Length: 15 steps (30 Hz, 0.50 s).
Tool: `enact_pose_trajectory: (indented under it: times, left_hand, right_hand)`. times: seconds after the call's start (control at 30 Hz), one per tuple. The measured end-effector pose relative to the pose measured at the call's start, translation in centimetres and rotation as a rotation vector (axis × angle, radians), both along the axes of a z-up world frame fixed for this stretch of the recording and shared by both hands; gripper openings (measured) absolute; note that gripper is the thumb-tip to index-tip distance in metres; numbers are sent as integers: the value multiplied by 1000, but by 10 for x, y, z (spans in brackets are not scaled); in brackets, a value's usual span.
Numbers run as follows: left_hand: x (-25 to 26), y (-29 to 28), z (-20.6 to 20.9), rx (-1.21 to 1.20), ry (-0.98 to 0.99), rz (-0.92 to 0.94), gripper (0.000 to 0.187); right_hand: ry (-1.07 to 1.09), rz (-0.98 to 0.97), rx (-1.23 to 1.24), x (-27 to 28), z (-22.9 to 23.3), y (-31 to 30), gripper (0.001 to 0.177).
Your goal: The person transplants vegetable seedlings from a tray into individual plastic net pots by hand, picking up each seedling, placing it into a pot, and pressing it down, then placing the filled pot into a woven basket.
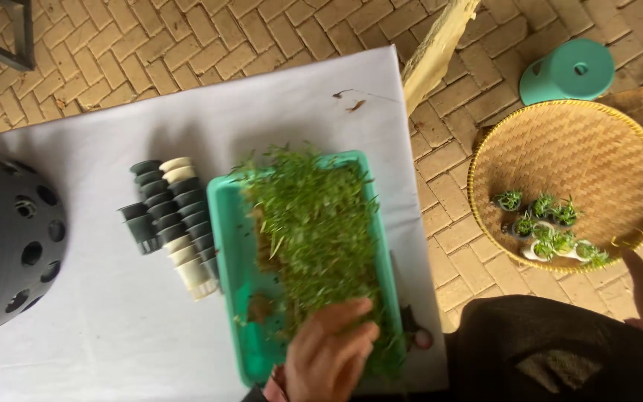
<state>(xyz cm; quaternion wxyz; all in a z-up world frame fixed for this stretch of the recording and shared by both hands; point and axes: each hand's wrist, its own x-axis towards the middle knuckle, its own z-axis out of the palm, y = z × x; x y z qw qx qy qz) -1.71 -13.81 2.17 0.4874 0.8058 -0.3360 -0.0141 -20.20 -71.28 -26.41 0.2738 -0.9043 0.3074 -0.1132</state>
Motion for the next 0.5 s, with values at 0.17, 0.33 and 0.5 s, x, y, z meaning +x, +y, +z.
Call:
enact_pose_trajectory:
  times: [0.17,0.33,0.5]
  left_hand:
    - [29,94,-19,36,122,243,27]
    - [52,150,-79,-271,582,374,39]
    - [63,146,-144,-576,892,329,53]
  right_hand:
    - [145,-136,-15,0,148,120,57]
    - [28,-86,-144,-6,226,252,40]
    - [-117,54,-157,29,292,357,30]
